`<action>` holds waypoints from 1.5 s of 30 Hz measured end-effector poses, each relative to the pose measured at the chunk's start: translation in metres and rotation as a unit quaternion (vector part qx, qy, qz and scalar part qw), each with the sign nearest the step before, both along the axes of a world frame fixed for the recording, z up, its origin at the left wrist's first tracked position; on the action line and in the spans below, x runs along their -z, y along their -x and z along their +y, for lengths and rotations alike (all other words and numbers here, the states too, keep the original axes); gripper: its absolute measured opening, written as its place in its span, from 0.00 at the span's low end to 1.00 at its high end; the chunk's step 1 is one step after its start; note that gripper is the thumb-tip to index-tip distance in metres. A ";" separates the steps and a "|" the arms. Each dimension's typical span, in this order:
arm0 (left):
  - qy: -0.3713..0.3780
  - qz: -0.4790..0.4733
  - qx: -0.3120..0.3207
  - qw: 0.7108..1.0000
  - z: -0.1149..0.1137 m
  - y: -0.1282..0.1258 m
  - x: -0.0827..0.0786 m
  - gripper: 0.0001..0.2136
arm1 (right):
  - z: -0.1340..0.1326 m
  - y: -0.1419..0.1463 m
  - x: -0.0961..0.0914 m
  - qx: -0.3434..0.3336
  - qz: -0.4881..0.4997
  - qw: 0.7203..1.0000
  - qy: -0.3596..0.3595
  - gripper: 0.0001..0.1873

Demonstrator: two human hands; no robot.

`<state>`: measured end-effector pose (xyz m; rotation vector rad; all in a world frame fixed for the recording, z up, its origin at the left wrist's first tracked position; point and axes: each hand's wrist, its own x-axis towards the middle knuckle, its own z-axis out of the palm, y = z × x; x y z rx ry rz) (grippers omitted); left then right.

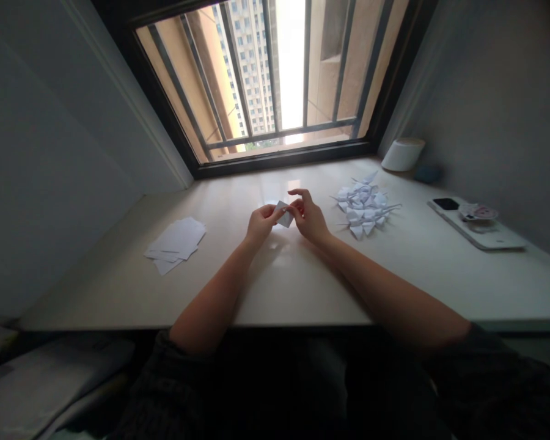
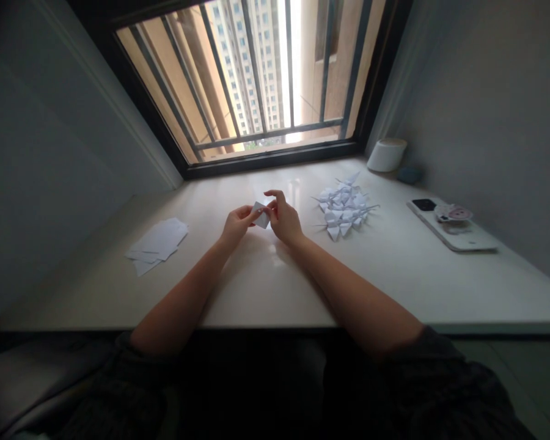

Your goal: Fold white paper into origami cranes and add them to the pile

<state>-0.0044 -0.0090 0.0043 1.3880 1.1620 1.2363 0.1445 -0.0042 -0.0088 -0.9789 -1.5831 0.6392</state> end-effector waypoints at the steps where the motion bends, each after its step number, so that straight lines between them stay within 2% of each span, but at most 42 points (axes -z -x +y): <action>1: 0.011 -0.009 -0.002 1.000 0.000 0.000 0.001 0.18 | 0.002 0.001 0.002 -0.004 0.005 1.000 0.001 0.17; 5: 0.054 -0.092 -0.030 0.994 0.005 0.002 0.005 0.20 | 0.008 0.005 0.008 -0.016 0.074 0.996 0.050 0.19; 10: 0.062 -0.186 -0.071 0.978 0.009 0.000 0.007 0.19 | 0.006 0.007 0.008 -0.085 0.112 0.987 0.075 0.30; 16: 0.077 -0.248 -0.081 0.962 0.006 -0.003 0.003 0.12 | 0.005 0.007 0.006 -0.092 0.089 0.990 0.066 0.23; 20: 0.086 -0.262 -0.060 0.959 0.005 -0.003 0.004 0.15 | 0.007 0.005 0.005 -0.055 0.116 0.990 0.055 0.21; 25: 0.100 -0.243 -0.049 0.964 0.004 -0.004 0.005 0.17 | 0.005 0.003 0.003 -0.056 0.082 0.993 0.070 0.18; 30: 0.092 -0.182 -0.081 0.976 0.004 -0.005 0.005 0.18 | 0.009 0.003 0.006 -0.043 0.109 0.989 0.084 0.13; 33: 0.056 -0.138 -0.117 0.982 0.002 -0.006 0.003 0.27 | 0.013 0.004 0.008 -0.041 0.135 0.986 0.092 0.11; 36: 0.001 -0.100 -0.101 0.990 -0.001 -0.007 0.001 0.33 | 0.015 0.004 0.007 -0.043 0.164 0.979 0.117 0.11; 40: -0.059 -0.061 -0.055 0.995 -0.002 -0.008 0.000 0.29 | 0.015 0.002 0.002 -0.058 0.201 0.968 0.138 0.14; 45: -0.076 -0.047 -0.045 0.995 0.000 -0.008 0.004 0.23 | 0.012 0.001 -0.002 -0.078 0.203 0.968 0.128 0.16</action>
